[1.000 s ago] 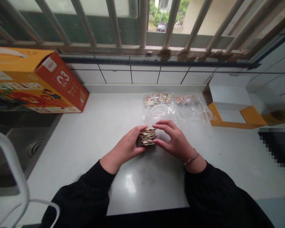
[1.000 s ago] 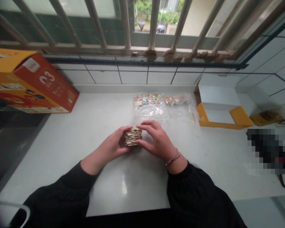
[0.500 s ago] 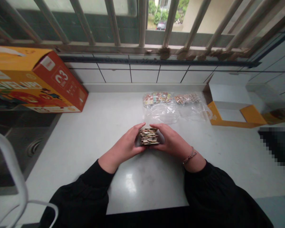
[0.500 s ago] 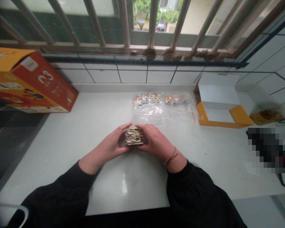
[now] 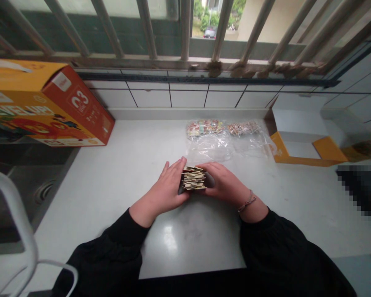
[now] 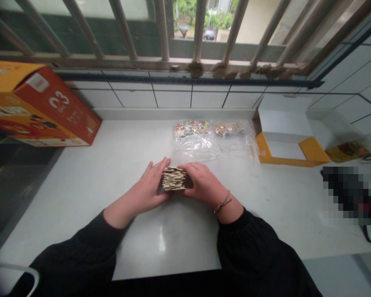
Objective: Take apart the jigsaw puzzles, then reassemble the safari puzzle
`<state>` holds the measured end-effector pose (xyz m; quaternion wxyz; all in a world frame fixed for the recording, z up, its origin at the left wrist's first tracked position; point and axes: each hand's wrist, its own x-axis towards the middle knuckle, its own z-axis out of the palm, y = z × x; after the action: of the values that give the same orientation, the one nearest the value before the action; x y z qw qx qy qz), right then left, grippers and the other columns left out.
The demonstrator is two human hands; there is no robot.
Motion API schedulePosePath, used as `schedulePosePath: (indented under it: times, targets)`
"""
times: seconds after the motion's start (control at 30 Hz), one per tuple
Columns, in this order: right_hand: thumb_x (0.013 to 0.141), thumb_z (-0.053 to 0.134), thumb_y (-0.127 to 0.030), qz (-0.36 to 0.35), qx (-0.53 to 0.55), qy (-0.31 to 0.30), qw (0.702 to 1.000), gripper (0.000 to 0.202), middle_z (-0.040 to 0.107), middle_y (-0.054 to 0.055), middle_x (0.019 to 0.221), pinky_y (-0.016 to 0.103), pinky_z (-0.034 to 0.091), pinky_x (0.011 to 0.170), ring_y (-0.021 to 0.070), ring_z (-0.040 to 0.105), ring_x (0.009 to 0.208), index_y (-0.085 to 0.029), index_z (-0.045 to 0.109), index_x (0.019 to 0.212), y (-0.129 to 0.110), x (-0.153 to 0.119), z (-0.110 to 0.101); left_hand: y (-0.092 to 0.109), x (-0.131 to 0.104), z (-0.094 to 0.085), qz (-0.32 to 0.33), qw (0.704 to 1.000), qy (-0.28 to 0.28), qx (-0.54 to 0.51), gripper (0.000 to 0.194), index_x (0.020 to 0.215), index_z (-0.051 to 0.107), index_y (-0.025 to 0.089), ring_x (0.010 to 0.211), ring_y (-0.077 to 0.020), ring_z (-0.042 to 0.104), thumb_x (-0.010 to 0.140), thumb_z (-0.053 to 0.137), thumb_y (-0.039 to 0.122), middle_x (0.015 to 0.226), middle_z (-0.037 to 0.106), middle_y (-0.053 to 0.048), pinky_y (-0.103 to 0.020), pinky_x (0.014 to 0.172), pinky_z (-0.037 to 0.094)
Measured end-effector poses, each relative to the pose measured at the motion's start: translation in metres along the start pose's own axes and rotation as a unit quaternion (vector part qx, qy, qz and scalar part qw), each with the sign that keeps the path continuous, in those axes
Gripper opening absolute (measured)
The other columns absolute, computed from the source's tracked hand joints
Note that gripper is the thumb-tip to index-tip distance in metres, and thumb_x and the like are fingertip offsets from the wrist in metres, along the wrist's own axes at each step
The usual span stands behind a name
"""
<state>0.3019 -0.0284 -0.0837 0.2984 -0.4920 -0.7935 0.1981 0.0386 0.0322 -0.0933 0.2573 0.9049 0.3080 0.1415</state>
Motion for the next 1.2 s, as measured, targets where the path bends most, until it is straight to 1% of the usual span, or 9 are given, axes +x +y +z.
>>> schedulePosePath:
  times: [0.2, 0.33, 0.5, 0.57, 0.7, 0.83, 0.97, 1.1, 1.2]
  targets:
    - [0.086, 0.092, -0.031, -0.008, -0.006, 0.015, 1.000, 0.077, 0.074, 0.016, 0.140, 0.058, 0.057, 0.109, 0.0370, 0.073, 0.125, -0.025, 0.052, 0.152, -0.003, -0.001, 0.004, 0.001, 0.000, -0.003, 0.004, 0.999, 0.012, -0.041, 0.125, 0.181, 0.002, 0.025, 0.171, -0.0472, 0.030, 0.086, 0.082, 0.027, 0.185, 0.024, -0.029, -0.082, 0.136, 0.013]
    - [0.089, 0.090, -0.032, -0.009, -0.005, 0.010, 1.000, 0.074, 0.073, 0.016, 0.141, 0.059, 0.056, 0.110, 0.0372, 0.072, 0.129, -0.025, 0.052, 0.151, -0.002, -0.002, 0.005, 0.000, -0.001, -0.005, 0.028, 0.997, 0.017, -0.076, 0.124, 0.181, 0.000, 0.031, 0.170, -0.0455, 0.033, 0.089, 0.082, 0.024, 0.184, 0.029, -0.026, -0.082, 0.136, 0.016]
    - [0.092, 0.088, -0.032, -0.003, -0.006, 0.001, 1.000, 0.070, 0.075, 0.015, 0.139, 0.057, 0.056, 0.109, 0.0355, 0.073, 0.126, -0.027, 0.053, 0.152, 0.000, -0.002, 0.005, 0.000, -0.001, -0.004, 0.049, 0.991, 0.020, -0.126, 0.116, 0.182, 0.004, 0.032, 0.169, -0.0432, 0.036, 0.093, 0.075, 0.015, 0.184, 0.032, -0.023, -0.074, 0.137, 0.031]
    - [0.091, 0.088, -0.031, -0.002, -0.009, 0.001, 1.000, 0.071, 0.075, 0.014, 0.140, 0.057, 0.056, 0.110, 0.0355, 0.073, 0.128, -0.028, 0.053, 0.153, -0.001, -0.002, 0.006, 0.003, 0.000, -0.002, 0.050, 0.987, 0.022, -0.152, 0.115, 0.182, 0.003, 0.031, 0.171, -0.0431, 0.033, 0.093, 0.072, 0.013, 0.186, 0.027, -0.022, -0.071, 0.137, 0.034]
    - [0.090, 0.086, -0.028, 0.001, -0.020, 0.004, 1.000, 0.074, 0.073, 0.015, 0.143, 0.059, 0.053, 0.113, 0.0365, 0.071, 0.132, -0.028, 0.050, 0.155, -0.005, 0.000, 0.009, 0.012, 0.001, 0.001, 0.037, 0.985, 0.018, -0.165, 0.122, 0.182, -0.007, 0.032, 0.173, -0.0444, 0.024, 0.090, 0.067, 0.007, 0.190, 0.010, -0.021, -0.072, 0.138, 0.031]
    - [0.087, 0.086, -0.025, 0.006, -0.034, 0.001, 0.999, 0.083, 0.071, 0.016, 0.143, 0.062, 0.053, 0.113, 0.0383, 0.069, 0.131, -0.027, 0.046, 0.159, -0.006, 0.000, 0.013, 0.018, 0.001, 0.002, 0.031, 0.986, 0.007, -0.163, 0.126, 0.182, -0.012, 0.033, 0.173, -0.0450, 0.024, 0.089, 0.071, 0.009, 0.190, 0.007, -0.020, -0.073, 0.137, 0.032]
    - [0.085, 0.085, -0.020, -0.002, -0.028, 0.003, 1.000, 0.090, 0.068, 0.018, 0.147, 0.062, 0.054, 0.114, 0.0393, 0.067, 0.134, -0.026, 0.042, 0.163, -0.003, -0.002, 0.012, 0.015, 0.003, 0.001, 0.036, 0.984, 0.020, -0.176, 0.119, 0.182, 0.000, 0.031, 0.172, -0.0453, 0.028, 0.095, 0.080, 0.024, 0.188, 0.018, -0.022, -0.073, 0.136, 0.034]
    - [0.086, 0.087, -0.023, -0.014, 0.001, 0.027, 1.000, 0.089, 0.071, 0.016, 0.144, 0.062, 0.058, 0.113, 0.0376, 0.071, 0.130, -0.029, 0.044, 0.163, 0.000, -0.002, 0.011, 0.011, 0.006, -0.001, 0.018, 0.979, 0.032, -0.198, 0.088, 0.173, 0.034, 0.032, 0.157, -0.0393, 0.054, 0.099, 0.081, 0.032, 0.173, 0.051, -0.018, -0.067, 0.131, 0.045]
    - [0.086, 0.088, -0.023, -0.011, 0.014, 0.033, 0.999, 0.088, 0.070, 0.015, 0.142, 0.062, 0.060, 0.113, 0.0371, 0.071, 0.130, -0.031, 0.045, 0.163, -0.001, -0.002, 0.006, 0.010, 0.007, -0.003, 0.005, 0.978, 0.044, -0.206, 0.080, 0.165, 0.046, 0.032, 0.148, -0.0360, 0.063, 0.096, 0.085, 0.032, 0.164, 0.061, -0.015, -0.063, 0.125, 0.051]
